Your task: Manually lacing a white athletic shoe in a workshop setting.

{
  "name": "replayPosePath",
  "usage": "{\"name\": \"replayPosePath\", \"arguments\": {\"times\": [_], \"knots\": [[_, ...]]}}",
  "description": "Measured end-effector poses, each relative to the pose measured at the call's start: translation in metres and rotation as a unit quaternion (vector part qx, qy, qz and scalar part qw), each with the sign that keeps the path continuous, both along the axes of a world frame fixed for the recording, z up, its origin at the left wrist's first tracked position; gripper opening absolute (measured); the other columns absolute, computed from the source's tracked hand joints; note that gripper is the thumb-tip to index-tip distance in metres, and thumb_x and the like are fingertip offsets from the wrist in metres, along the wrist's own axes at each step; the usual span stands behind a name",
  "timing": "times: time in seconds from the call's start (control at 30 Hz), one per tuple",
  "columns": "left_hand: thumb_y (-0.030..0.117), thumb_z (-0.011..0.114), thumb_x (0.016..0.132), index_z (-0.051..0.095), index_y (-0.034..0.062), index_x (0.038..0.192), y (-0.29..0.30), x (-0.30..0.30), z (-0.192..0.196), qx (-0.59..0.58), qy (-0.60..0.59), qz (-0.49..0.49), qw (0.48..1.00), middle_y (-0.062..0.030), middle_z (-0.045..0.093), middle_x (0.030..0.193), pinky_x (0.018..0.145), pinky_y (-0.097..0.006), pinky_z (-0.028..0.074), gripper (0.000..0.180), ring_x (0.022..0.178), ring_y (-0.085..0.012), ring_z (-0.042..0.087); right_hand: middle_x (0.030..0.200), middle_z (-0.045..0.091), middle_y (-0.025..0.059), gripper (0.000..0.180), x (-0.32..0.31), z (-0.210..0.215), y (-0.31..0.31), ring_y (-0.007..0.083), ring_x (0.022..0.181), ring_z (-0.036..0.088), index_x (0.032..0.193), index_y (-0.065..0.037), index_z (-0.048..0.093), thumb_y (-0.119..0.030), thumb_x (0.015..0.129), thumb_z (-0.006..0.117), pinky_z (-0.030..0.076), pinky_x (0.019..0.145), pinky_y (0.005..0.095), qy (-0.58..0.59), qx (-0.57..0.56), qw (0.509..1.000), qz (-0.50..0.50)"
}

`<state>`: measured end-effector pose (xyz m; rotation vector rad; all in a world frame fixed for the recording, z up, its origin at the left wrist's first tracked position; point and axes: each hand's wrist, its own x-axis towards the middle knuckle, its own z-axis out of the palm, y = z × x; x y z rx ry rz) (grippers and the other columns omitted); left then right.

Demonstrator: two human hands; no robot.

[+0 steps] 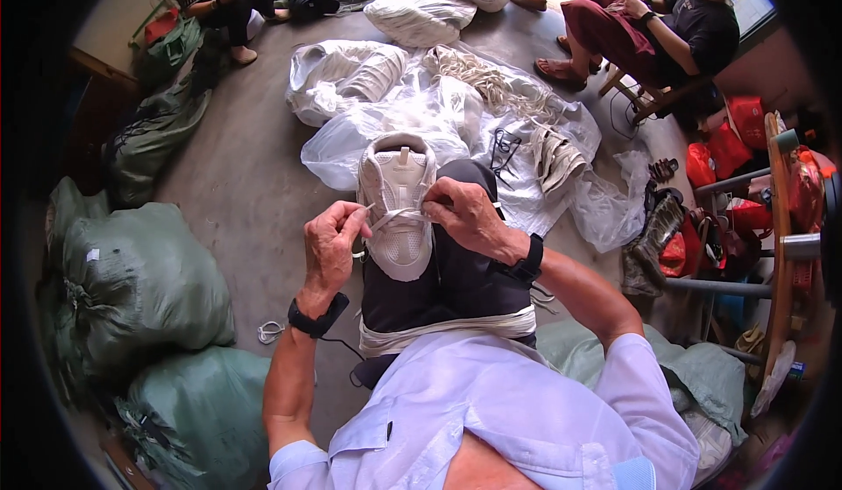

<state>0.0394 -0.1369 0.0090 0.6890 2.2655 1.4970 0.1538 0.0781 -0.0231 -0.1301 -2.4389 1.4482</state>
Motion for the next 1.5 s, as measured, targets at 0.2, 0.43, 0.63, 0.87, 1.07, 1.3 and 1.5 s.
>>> {"name": "replayPosePath", "arguments": {"times": [0.2, 0.43, 0.63, 0.87, 1.07, 1.3, 1.5], "knots": [[0.014, 0.06, 0.093, 0.069, -0.0004, 0.086, 0.004, -0.001, 0.001, -0.008, 0.031, -0.033, 0.999, -0.0047, 0.064, 0.062, 0.054, -0.029, 0.044, 0.018, 0.055, -0.0109, 0.057, 0.076, 0.067, 0.0165, 0.011, -0.003, 0.0, -0.003, 0.0311, 0.069, 0.068, 0.09, 0.001, 0.063, -0.008, 0.085, 0.068, 0.052, 0.063, 0.0395, -0.002, -0.021, 1.0, -0.002], [0.013, 0.059, 0.092, 0.066, -0.001, 0.083, 0.008, 0.001, 0.012, -0.05, 0.049, -0.064, 0.995, -0.0067, 0.062, 0.06, 0.055, -0.032, 0.045, 0.018, 0.055, -0.0149, 0.059, 0.078, 0.068, 0.0171, 0.012, 0.0, -0.003, 0.001, 0.034, 0.072, 0.069, 0.093, -0.001, 0.062, -0.008, 0.085, 0.067, 0.053, 0.065, 0.0409, 0.013, -0.005, 1.0, 0.006], [0.007, 0.058, 0.093, 0.062, 0.0, 0.083, 0.015, -0.003, 0.004, -0.062, 0.26, -0.062, 0.962, -0.0124, 0.061, 0.062, 0.055, -0.038, 0.046, 0.013, 0.058, -0.0279, 0.063, 0.081, 0.067, 0.0174, 0.014, -0.003, -0.003, 0.001, 0.0317, 0.074, 0.069, 0.094, 0.001, 0.058, -0.006, 0.085, 0.066, 0.054, 0.066, 0.0387, 0.03, 0.059, 0.998, 0.023], [0.008, 0.064, 0.09, 0.06, 0.0041, 0.084, 0.017, 0.007, -0.002, -0.083, 0.37, -0.066, 0.923, -0.0159, 0.064, 0.069, 0.058, -0.044, 0.05, 0.008, 0.065, -0.0348, 0.065, 0.078, 0.064, 0.0153, 0.012, -0.005, -0.006, 0.003, 0.0344, 0.073, 0.067, 0.092, -0.002, 0.057, -0.008, 0.085, 0.065, 0.051, 0.065, 0.0426, 0.064, 0.101, 0.993, 0.026], [0.005, 0.071, 0.079, 0.065, 0.0058, 0.103, 0.028, -0.004, 0.039, -0.105, 0.476, -0.105, 0.867, -0.0161, 0.063, 0.117, 0.093, -0.044, 0.049, 0.025, 0.111, -0.0337, 0.06, 0.113, 0.056, 0.0127, 0.025, -0.005, 0.022, 0.012, 0.0303, 0.112, 0.054, 0.101, -0.005, 0.062, -0.012, 0.078, 0.067, 0.04, 0.097, 0.0471, 0.108, 0.322, 0.939, 0.049], [0.006, 0.071, 0.076, 0.06, 0.0055, 0.099, 0.034, -0.048, 0.052, -0.135, 0.496, -0.371, 0.774, -0.0128, 0.059, 0.116, 0.106, -0.043, 0.043, 0.026, 0.12, -0.0319, 0.054, 0.097, 0.053, 0.0074, 0.023, -0.029, 0.032, 0.03, 0.0253, 0.103, 0.052, 0.095, -0.01, 0.059, -0.014, 0.074, 0.07, 0.039, 0.095, 0.042, 0.163, 0.4, 0.884, 0.18], [0.013, 0.071, 0.078, 0.063, 0.009, 0.085, 0.036, -0.065, 0.031, -0.117, 0.43, -0.386, 0.808, -0.0049, 0.06, 0.096, 0.091, -0.039, 0.044, 0.012, 0.099, -0.0269, 0.055, 0.091, 0.053, 0.0043, 0.014, -0.04, 0.027, 0.048, 0.0248, 0.098, 0.051, 0.083, -0.011, 0.056, -0.01, 0.075, 0.067, 0.039, 0.085, 0.0399, 0.116, 0.357, 0.901, 0.217]]}}
